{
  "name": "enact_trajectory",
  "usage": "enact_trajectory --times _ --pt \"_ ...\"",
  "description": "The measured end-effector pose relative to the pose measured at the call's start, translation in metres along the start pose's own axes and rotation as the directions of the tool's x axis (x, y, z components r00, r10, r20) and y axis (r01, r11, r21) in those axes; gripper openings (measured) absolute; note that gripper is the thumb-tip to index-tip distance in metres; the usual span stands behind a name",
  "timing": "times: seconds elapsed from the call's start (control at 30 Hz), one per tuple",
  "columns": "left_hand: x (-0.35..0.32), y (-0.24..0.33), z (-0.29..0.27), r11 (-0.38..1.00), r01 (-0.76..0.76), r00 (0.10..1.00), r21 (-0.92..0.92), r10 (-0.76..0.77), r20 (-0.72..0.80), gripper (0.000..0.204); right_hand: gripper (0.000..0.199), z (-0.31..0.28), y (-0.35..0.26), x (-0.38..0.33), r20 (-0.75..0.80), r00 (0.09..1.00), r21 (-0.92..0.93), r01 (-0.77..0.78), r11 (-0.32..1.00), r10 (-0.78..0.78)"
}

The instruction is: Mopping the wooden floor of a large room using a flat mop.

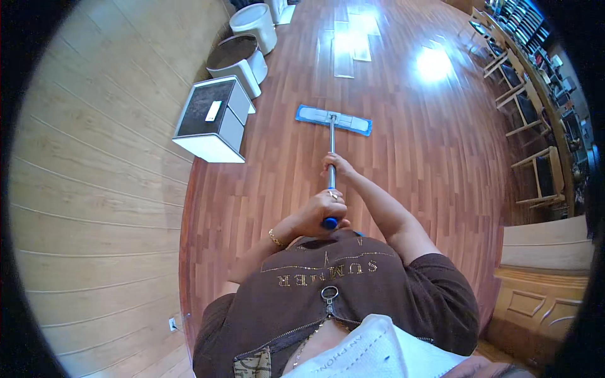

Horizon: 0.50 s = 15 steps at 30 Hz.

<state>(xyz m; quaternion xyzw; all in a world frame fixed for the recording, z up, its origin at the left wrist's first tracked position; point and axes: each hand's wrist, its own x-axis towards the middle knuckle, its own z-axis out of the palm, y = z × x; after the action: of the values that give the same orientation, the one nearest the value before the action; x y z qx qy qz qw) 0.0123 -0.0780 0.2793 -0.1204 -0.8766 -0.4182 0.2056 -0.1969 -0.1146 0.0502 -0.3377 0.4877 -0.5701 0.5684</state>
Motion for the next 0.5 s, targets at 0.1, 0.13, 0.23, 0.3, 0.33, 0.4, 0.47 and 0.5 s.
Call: enact_trajectory --times 0.1,0.13,0.23,0.3,0.33,0.4,0.47,0.5 --pt "0.001 0.021 -0.023 0.999 -0.016 1.000 -0.042 0.015 -0.011 0.030 0.003 0.015 -0.021 -0.012 0.272 0.832 -0.683 0.520 0.513 -0.483" --pt "-0.002 0.035 -0.035 0.998 -0.002 1.000 -0.064 0.001 -0.015 0.029 0.004 0.034 -0.032 -0.017 0.261 0.844 -0.690 0.503 0.521 -0.469" --pt "-0.013 0.085 -0.080 0.993 0.115 0.993 0.009 -0.115 0.018 0.032 0.019 0.100 -0.069 -0.041 0.248 0.845 -0.670 0.502 0.547 -0.473" --pt "-0.011 0.108 -0.105 1.000 -0.002 1.000 0.000 0.002 0.004 0.035 0.028 0.128 -0.078 -0.054 0.234 0.866 -0.638 0.479 0.603 -0.441" --pt "-0.013 0.117 -0.114 0.996 -0.041 0.999 -0.075 0.041 0.005 0.036 0.034 0.140 -0.082 -0.061 0.257 0.876 -0.696 0.461 0.551 -0.408" --pt "-0.024 0.137 -0.119 0.982 -0.095 0.995 -0.165 0.086 -0.056 0.038 0.039 0.175 -0.100 -0.077 0.315 0.896 -0.710 0.442 0.548 -0.314" --pt "-0.032 0.148 -0.120 0.970 -0.133 0.988 -0.205 0.114 -0.101 0.040 0.035 0.190 -0.102 -0.081 0.358 0.886 -0.672 0.464 0.577 -0.296" --pt "-0.029 0.150 -0.120 0.971 -0.130 0.989 -0.200 0.113 -0.094 0.040 0.030 0.190 -0.095 -0.076 0.389 0.856 -0.635 0.516 0.575 -0.339"
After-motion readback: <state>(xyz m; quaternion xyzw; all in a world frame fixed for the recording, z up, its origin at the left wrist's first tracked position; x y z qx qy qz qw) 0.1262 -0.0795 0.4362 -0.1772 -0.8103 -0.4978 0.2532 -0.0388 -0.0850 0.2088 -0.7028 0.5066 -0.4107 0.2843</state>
